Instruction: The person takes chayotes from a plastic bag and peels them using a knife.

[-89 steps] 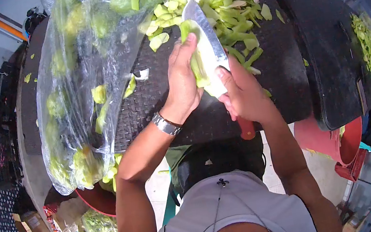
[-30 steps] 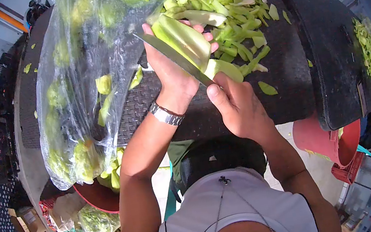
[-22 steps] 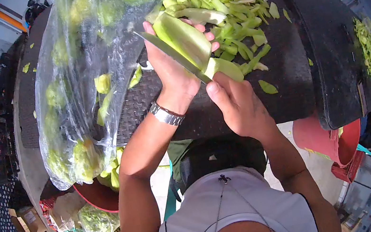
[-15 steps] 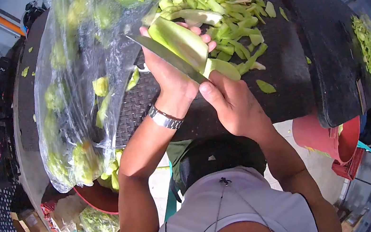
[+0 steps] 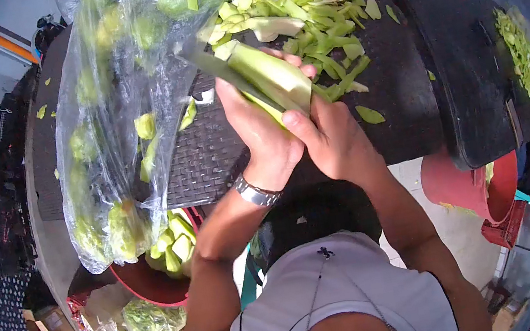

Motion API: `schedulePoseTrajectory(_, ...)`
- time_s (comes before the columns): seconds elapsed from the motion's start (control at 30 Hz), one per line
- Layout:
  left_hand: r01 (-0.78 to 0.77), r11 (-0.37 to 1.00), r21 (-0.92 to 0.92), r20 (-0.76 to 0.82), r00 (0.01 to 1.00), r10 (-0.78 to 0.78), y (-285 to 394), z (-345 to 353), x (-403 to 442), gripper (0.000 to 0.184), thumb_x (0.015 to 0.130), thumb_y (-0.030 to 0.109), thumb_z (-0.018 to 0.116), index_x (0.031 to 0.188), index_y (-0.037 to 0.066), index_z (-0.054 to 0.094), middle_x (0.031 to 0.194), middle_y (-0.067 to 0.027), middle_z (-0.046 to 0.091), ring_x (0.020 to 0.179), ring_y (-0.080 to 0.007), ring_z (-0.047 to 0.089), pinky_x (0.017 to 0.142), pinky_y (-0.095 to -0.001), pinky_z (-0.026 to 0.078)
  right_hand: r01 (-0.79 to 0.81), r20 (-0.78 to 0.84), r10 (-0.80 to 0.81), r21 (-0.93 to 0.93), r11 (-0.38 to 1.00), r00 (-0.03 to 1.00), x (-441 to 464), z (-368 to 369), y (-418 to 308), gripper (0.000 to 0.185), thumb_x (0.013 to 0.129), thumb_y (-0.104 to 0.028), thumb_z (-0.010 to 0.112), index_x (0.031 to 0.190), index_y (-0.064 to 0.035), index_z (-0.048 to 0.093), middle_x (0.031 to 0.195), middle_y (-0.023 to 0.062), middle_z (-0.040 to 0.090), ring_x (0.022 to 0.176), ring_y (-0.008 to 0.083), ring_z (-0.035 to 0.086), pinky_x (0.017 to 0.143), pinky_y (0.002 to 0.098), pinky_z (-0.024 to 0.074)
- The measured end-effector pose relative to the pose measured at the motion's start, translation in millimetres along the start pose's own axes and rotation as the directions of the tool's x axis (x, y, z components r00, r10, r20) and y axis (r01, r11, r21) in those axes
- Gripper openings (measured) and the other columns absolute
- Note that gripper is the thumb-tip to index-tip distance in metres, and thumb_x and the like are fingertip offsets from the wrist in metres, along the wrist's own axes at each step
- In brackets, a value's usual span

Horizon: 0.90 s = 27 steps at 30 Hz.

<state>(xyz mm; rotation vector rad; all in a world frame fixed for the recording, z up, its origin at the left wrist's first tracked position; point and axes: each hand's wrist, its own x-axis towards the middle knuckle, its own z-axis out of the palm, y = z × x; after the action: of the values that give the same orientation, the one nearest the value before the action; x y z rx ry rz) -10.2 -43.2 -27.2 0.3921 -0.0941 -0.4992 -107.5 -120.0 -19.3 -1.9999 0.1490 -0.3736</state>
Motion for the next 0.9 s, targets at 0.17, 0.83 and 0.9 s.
schedulePoseTrajectory(0.17, -0.021, 0.999, -0.030, 0.111, 0.994, 0.024, -4.9, -1.3, -13.9, 0.069, 0.102, 0.065, 0.037, 0.116, 0.000, 0.056, 0.106, -0.0191, 0.060, 0.097, -0.0381, 0.059, 0.092, -0.0540, 0.050, -0.083, 0.018, 0.084, -0.034, 0.996, 0.996, -3.9, -7.9, -9.5, 0.058, 0.101, -0.043, 0.061, 0.130, 0.0067, 0.054, 0.111, 0.0332, 0.067, 0.107, 0.0514, 0.065, 0.089, 0.0517, 0.0529)
schedulePoseTrajectory(0.83, -0.138, 0.832, 0.537, 0.286, 0.958, -0.026, 32.1, 13.5, 11.7, 0.074, 0.066, -0.012, 0.065, 0.136, -0.002, 0.044, 0.115, -0.0131, 0.063, 0.106, -0.0241, 0.066, 0.089, -0.0366, 0.057, -0.420, 0.382, 0.278, 0.365, 0.831, 0.881, 43.2, -46.4, -6.9, 0.071, 0.106, -0.066, 0.032, 0.136, -0.0054, 0.052, 0.056, -0.0012, 0.042, 0.038, 0.0091, 0.036, 0.036, 0.0280, 0.0316)
schedulePoseTrajectory(0.9, -0.124, 0.836, 0.535, 0.253, 0.967, -0.018, 35.1, 19.6, 26.5, 0.058, 0.065, -0.011, 0.061, 0.123, -0.004, 0.055, 0.105, -0.0127, 0.067, 0.097, -0.0225, 0.067, 0.083, -0.0345, 0.057, -0.411, 0.402, 0.276, 0.301, 0.861, 0.873, 62.5, -54.3, -8.9, 0.072, 0.105, -0.068, 0.030, 0.126, -0.0045, 0.057, 0.055, -0.0021, 0.040, 0.037, 0.0092, 0.034, 0.036, 0.0276, 0.0317)
